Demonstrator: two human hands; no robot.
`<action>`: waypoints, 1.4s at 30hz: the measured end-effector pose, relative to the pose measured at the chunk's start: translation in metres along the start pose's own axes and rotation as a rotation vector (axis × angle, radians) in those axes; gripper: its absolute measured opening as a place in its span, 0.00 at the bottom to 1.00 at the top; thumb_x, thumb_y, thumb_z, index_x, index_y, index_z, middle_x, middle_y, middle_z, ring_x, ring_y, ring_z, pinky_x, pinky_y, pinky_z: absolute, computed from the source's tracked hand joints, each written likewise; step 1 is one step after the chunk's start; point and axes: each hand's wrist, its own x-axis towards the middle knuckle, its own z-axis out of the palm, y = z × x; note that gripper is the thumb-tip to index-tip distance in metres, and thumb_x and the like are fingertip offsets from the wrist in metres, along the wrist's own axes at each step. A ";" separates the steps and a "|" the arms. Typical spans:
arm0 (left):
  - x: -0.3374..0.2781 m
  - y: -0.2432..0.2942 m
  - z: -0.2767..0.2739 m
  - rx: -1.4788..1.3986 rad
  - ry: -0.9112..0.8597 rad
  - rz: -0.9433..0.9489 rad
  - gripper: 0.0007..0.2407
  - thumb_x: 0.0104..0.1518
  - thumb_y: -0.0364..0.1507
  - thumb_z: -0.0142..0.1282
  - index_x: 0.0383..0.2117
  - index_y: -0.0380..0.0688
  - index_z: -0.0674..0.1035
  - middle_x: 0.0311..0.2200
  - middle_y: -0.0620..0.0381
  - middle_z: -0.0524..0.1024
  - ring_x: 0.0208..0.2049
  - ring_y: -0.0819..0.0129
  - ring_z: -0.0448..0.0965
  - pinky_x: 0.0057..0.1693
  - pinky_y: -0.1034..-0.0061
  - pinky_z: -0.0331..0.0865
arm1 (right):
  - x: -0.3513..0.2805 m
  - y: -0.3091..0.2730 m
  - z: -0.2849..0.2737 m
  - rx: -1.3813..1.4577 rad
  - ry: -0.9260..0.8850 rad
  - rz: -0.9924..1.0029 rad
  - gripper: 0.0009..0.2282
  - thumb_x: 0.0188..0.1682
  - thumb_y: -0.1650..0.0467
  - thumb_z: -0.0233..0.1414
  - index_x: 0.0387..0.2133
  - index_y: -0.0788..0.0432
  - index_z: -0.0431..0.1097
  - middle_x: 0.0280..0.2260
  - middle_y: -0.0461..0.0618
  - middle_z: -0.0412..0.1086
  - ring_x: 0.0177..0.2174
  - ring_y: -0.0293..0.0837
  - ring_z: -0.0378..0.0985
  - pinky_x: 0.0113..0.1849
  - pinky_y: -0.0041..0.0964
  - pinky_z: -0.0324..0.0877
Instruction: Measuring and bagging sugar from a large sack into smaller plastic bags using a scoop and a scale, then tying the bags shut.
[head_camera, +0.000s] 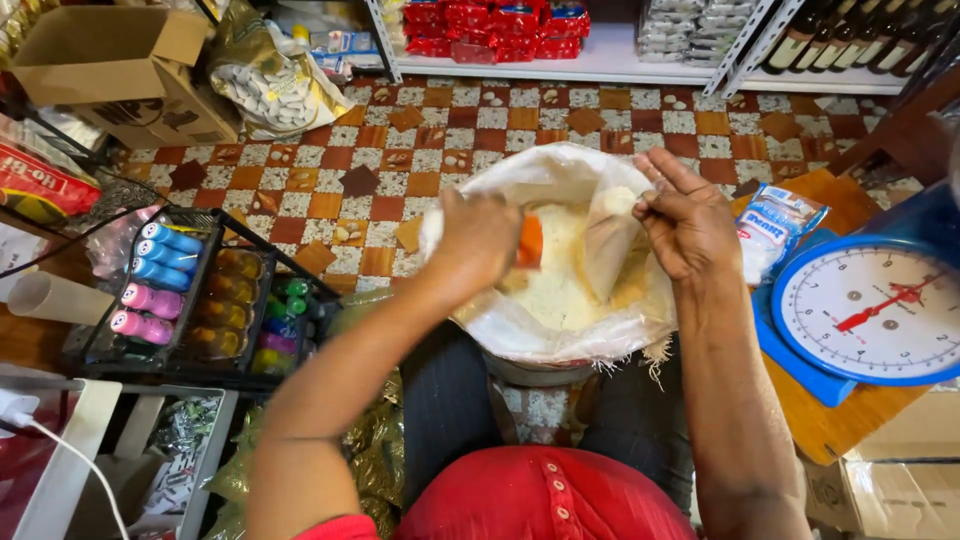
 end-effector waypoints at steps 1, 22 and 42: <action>0.005 0.001 0.025 -0.002 -0.001 0.000 0.05 0.51 0.29 0.60 0.30 0.43 0.85 0.29 0.50 0.80 0.34 0.48 0.81 0.44 0.45 0.56 | 0.000 -0.001 -0.002 -0.001 0.001 0.001 0.28 0.41 0.87 0.48 0.59 0.68 0.65 0.54 0.63 0.69 0.28 0.39 0.77 0.32 0.29 0.79; 0.070 0.007 0.019 -0.790 0.082 -0.126 0.14 0.62 0.35 0.52 0.39 0.38 0.85 0.35 0.38 0.82 0.46 0.34 0.80 0.50 0.49 0.70 | -0.014 -0.010 0.005 -0.010 -0.015 -0.026 0.26 0.40 0.87 0.48 0.57 0.69 0.67 0.53 0.67 0.70 0.31 0.37 0.77 0.36 0.29 0.78; 0.124 0.018 0.015 -0.770 0.258 0.024 0.09 0.51 0.31 0.56 0.31 0.44 0.87 0.30 0.41 0.83 0.42 0.40 0.83 0.47 0.49 0.75 | -0.027 -0.033 -0.009 -0.631 0.057 -0.446 0.24 0.48 0.81 0.59 0.60 0.63 0.64 0.55 0.57 0.68 0.37 0.35 0.76 0.41 0.28 0.77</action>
